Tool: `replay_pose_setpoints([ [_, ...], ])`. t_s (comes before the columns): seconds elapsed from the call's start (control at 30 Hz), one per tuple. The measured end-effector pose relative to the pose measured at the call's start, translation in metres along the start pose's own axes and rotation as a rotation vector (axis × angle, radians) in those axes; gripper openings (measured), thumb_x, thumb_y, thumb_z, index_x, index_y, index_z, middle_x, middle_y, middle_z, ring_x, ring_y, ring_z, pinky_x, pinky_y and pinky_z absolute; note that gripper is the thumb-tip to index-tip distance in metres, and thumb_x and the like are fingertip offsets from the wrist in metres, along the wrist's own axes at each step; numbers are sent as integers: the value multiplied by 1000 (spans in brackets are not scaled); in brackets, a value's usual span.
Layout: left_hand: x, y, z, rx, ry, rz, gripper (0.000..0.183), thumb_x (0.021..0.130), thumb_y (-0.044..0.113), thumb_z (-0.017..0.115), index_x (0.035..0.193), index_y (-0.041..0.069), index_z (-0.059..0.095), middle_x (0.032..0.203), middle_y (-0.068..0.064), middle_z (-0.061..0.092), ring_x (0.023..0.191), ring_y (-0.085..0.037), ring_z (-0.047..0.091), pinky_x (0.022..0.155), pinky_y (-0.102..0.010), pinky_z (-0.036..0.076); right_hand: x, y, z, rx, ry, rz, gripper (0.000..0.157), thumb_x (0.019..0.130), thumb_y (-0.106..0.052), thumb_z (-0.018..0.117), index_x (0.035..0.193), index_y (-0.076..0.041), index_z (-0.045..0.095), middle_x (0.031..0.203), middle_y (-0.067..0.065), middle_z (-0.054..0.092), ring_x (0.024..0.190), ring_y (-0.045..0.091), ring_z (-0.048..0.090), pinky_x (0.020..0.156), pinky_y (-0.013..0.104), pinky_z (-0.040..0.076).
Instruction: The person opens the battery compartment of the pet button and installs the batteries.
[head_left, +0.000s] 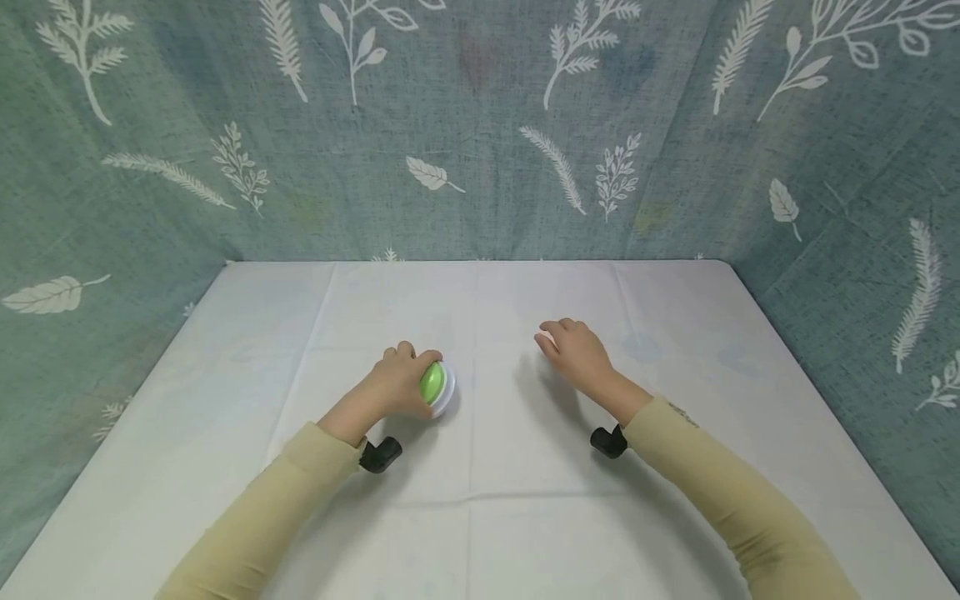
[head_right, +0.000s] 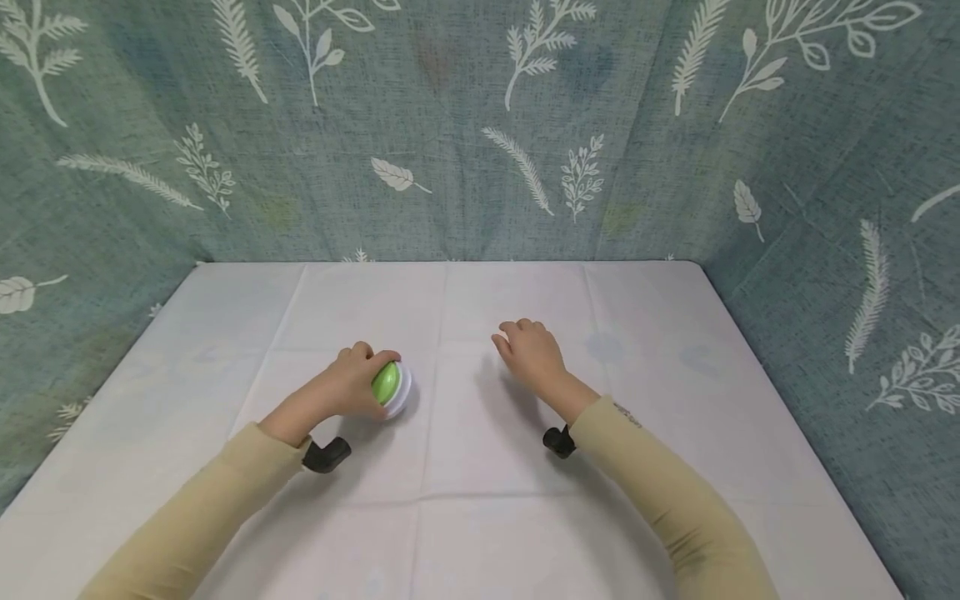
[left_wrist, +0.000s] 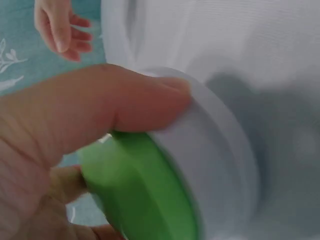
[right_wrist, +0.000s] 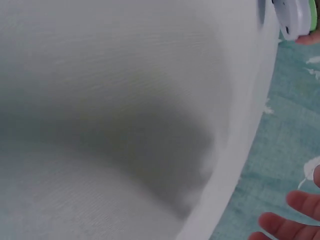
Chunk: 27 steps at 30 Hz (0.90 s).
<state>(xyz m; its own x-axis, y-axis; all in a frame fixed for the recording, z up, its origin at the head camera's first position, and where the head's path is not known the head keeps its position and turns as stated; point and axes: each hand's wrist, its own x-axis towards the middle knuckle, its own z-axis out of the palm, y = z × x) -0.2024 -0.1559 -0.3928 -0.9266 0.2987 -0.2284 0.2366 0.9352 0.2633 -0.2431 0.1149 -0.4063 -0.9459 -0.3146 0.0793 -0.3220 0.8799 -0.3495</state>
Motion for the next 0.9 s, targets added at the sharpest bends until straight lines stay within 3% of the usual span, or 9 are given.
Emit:
replay_pose_setpoints([
  [0.13,3,-2,7,85,-39,-24,80,63,25,74,135,11,42,107,-17,43,93,-30,40,76,-40,42,-2,5,3,-61,52,-41,39,97,-31,41,122,-5,55,118,18,56,107,35,52,88,46,44],
  [0.43,7,-1,8,200,-35,-13,79,62,22,74,134,14,45,109,-18,46,92,-30,38,79,-43,40,-8,11,8,-174,145,-122,43,95,-34,47,124,-3,52,122,21,51,113,37,46,94,49,39],
  [0.63,9,-3,7,163,-64,-10,80,65,20,73,138,15,41,116,-18,44,95,-30,37,84,-44,37,-9,11,11,-201,92,-83,50,94,-42,45,131,-9,46,131,21,42,122,41,34,99,58,29],
  [0.9,12,-8,8,161,-67,57,82,67,23,75,140,17,38,130,-18,42,101,-32,38,88,-45,36,-11,13,10,-192,48,-35,52,94,-44,44,134,-11,43,137,21,37,128,44,27,102,63,22],
])
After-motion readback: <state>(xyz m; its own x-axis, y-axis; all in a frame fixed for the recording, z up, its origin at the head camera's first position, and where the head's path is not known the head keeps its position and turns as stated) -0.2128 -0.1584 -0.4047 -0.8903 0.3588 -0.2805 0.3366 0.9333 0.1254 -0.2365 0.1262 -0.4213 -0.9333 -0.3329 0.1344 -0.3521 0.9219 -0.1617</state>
